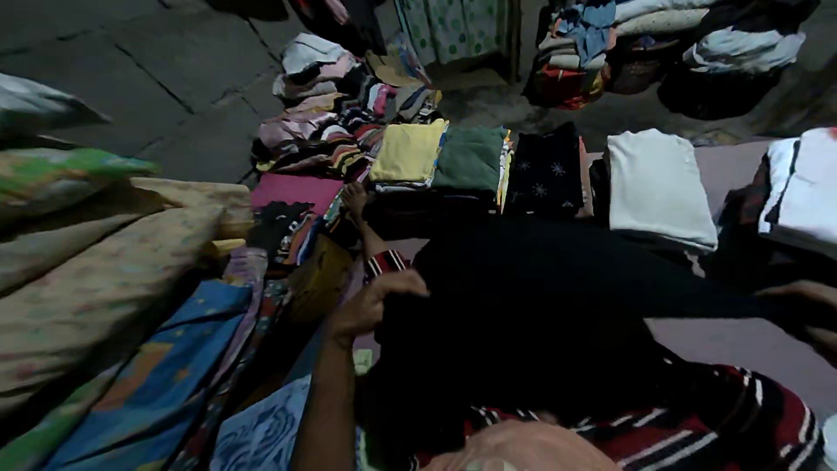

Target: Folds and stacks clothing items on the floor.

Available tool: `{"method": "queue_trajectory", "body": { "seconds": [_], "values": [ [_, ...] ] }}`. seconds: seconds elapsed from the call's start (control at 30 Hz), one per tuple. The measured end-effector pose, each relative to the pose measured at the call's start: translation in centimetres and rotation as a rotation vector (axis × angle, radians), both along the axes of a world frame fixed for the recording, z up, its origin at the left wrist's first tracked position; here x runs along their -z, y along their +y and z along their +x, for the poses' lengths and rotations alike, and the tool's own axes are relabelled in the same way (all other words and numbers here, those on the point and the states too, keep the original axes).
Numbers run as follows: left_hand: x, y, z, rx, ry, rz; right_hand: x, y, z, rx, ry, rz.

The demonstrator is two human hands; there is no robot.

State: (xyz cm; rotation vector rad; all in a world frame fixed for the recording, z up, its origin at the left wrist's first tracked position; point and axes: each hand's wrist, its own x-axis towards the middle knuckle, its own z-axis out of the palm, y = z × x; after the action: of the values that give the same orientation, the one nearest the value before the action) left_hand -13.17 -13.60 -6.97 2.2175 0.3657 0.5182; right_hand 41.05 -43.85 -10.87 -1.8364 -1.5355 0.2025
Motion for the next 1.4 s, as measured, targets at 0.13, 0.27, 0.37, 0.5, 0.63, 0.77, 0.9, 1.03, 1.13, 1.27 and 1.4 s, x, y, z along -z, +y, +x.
{"method": "queue_trajectory", "body": {
  "seconds": [0.13,0.27,0.37,0.5,0.63,0.77,0.9,1.03,1.13,1.27,1.4],
  "values": [
    [7.6,-4.3,-1.5,0.135,0.290,-0.236,6.2,-3.0,-1.6,0.079,0.171,-0.350],
    [10.8,-6.9,-1.0,0.203,0.576,-0.330,9.9,-3.0,-1.0,0.129,0.337,-0.596],
    [9.4,-5.4,-0.6,0.226,0.633,-0.361,9.2,-1.9,1.1,-0.005,0.504,-0.529],
    [8.4,-0.9,1.0,-0.159,0.254,-0.330,7.6,3.1,2.8,-0.027,0.729,-0.207],
    [10.1,2.3,5.7,-0.777,0.157,-0.678,12.0,9.0,2.5,0.374,0.881,-0.190],
    [13.5,3.1,6.8,-0.712,0.686,-0.545,17.4,9.3,1.6,0.428,0.831,-0.661],
    [13.7,3.0,7.1,-0.667,0.720,-0.567,18.2,9.1,2.2,0.362,0.730,-0.765],
    [11.0,4.3,5.4,-0.794,0.298,-0.693,12.3,8.9,1.6,0.433,0.812,-0.504],
    [5.9,5.7,3.3,-0.829,0.097,-0.591,6.0,8.4,1.0,0.436,0.827,-0.181],
    [-1.4,7.9,0.7,-0.792,-0.153,-0.462,0.5,7.5,4.5,0.205,0.790,0.182],
    [-8.7,7.4,0.3,-0.640,-0.349,-0.258,-8.1,6.7,3.6,0.230,0.783,0.320]
  ]
}}
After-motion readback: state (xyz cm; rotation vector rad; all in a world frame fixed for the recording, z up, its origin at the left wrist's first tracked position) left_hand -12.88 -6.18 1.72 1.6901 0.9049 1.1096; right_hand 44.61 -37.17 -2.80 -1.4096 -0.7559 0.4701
